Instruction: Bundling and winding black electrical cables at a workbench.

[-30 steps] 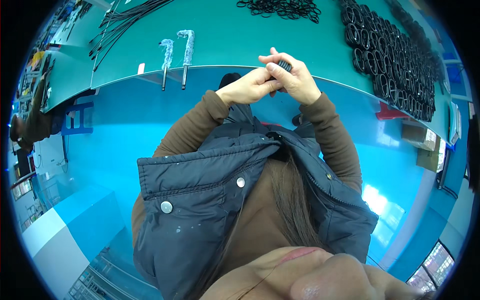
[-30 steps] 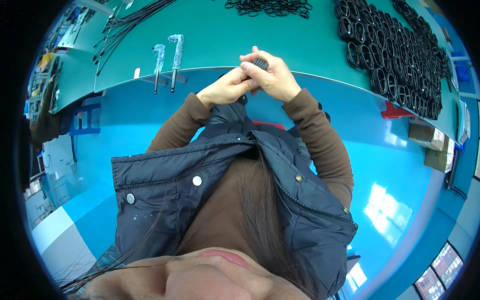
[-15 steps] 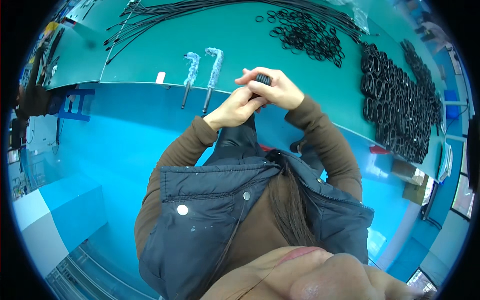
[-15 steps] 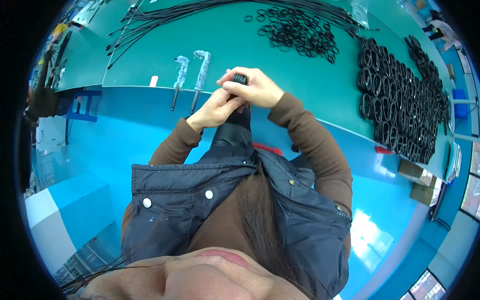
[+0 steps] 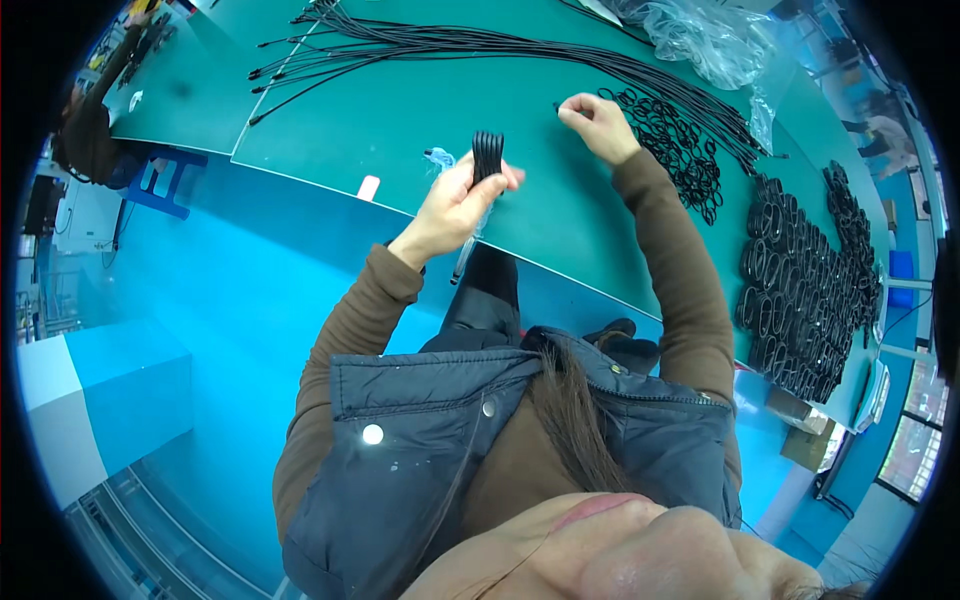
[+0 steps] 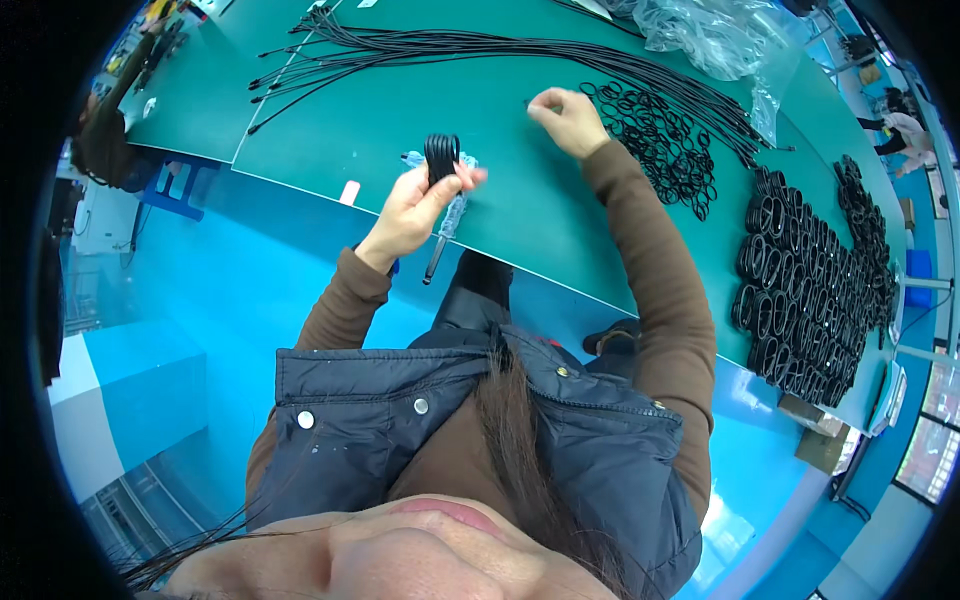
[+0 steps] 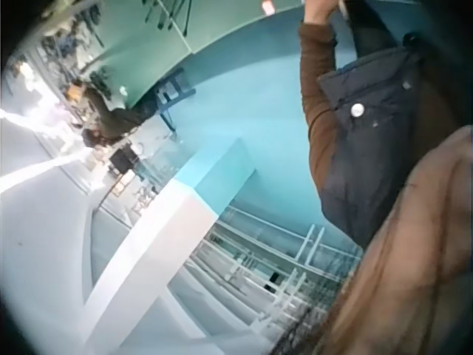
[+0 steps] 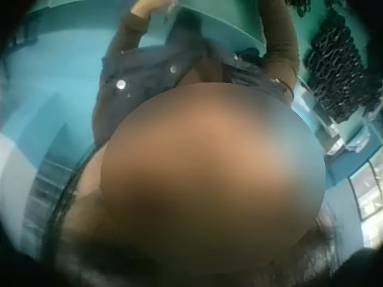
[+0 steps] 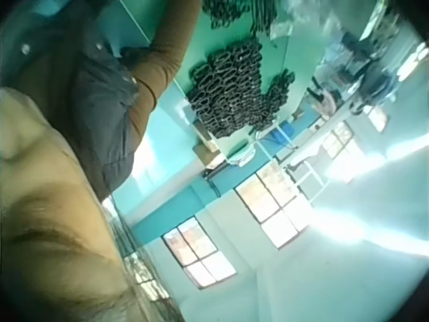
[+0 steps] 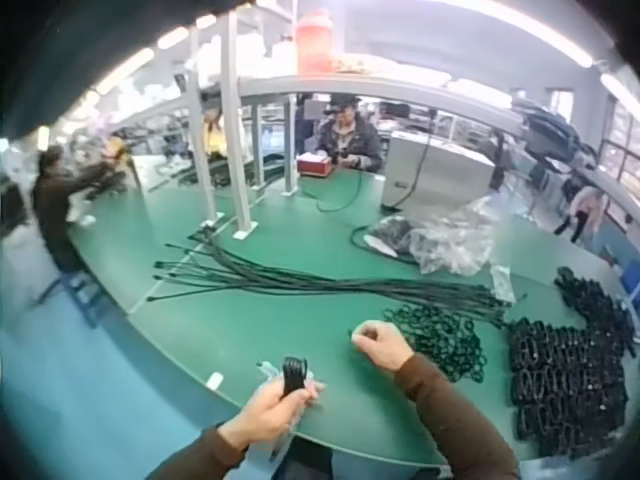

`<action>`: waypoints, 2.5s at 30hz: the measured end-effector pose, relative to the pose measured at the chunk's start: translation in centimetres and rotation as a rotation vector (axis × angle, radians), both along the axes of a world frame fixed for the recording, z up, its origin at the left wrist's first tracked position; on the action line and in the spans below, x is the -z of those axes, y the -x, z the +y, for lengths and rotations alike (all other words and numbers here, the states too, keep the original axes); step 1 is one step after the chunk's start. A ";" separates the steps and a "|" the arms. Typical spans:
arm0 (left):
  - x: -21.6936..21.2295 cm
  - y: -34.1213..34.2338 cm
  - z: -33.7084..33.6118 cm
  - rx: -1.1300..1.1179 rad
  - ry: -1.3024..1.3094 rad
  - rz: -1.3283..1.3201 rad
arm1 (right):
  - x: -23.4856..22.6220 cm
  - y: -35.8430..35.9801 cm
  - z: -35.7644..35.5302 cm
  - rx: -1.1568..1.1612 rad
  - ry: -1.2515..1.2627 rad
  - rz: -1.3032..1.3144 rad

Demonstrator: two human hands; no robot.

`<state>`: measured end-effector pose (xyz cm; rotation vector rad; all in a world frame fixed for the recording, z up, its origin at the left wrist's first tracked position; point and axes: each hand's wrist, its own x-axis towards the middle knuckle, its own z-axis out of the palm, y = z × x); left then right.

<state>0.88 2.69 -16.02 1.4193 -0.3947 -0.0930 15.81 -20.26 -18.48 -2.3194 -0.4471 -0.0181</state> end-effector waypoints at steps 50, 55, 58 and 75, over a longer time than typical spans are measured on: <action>-1.5 18.7 -11.7 1.418 -0.124 0.058 | 12.1 35.7 -9.7 0.230 -1.688 0.869; -1.0 18.8 -10.4 1.418 -0.094 0.097 | 11.0 35.8 -13.8 0.218 -1.484 0.781; -0.9 18.9 -10.1 1.406 -0.044 0.108 | 9.4 37.6 -16.3 0.040 -1.586 0.709; -2.8 15.1 -10.1 1.343 0.154 0.206 | -4.0 50.8 -11.4 -0.280 -1.073 0.504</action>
